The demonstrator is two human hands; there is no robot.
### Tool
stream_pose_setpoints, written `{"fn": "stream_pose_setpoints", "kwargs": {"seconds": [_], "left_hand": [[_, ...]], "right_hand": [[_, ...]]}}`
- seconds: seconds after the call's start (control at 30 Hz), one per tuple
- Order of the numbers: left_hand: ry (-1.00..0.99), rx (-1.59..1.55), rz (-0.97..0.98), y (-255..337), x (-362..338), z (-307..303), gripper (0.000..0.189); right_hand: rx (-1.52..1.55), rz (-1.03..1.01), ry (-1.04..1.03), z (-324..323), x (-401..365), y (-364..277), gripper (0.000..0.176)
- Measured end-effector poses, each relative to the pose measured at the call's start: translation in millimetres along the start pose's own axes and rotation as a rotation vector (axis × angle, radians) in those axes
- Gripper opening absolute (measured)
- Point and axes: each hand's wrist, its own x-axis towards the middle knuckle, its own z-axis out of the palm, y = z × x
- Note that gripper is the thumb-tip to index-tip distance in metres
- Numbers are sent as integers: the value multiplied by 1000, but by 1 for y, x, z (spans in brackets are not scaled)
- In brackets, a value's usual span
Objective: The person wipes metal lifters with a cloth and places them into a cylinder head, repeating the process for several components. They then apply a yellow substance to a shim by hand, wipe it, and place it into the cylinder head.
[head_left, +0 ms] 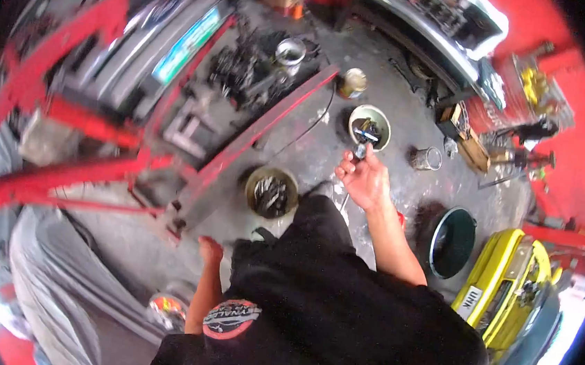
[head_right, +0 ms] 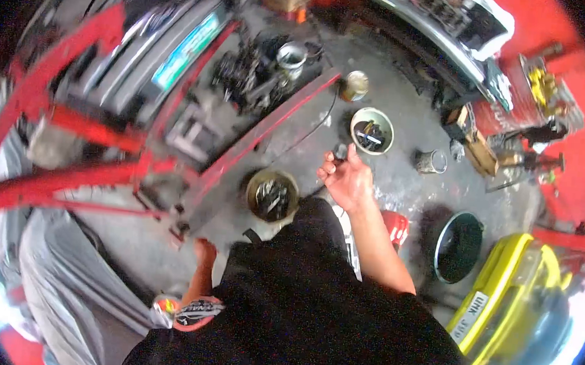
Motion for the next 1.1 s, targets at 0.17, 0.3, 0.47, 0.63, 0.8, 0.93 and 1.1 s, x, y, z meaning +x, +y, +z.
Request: {"fn": "stream_pose_setpoints", "kwargs": {"seconds": [0.17,0.3,0.47,0.63,0.8,0.93,1.1], "left_hand": [[-138,1007,-218,75,-12,153,53],[-452,941,-384,40,9,257,72],[-844,1018,-134,153,-30,443,59],[-878,877,-127,186,-21,581,44],[-1056,846,-176,88,43,607,61],[-1200,1045,-493,192,34,699,53],[-1321,821,-385,326,29,837,27]], "right_hand": [[-5,-170,39,-48,19,-148,37],[-31,-266,62,-59,11,-228,37],[79,-359,134,-85,15,-284,39],[108,-407,207,-98,39,-324,36],[80,-492,229,-96,96,-399,30],[78,-558,233,-106,158,-458,27],[228,-589,218,-98,233,-512,17]]}}
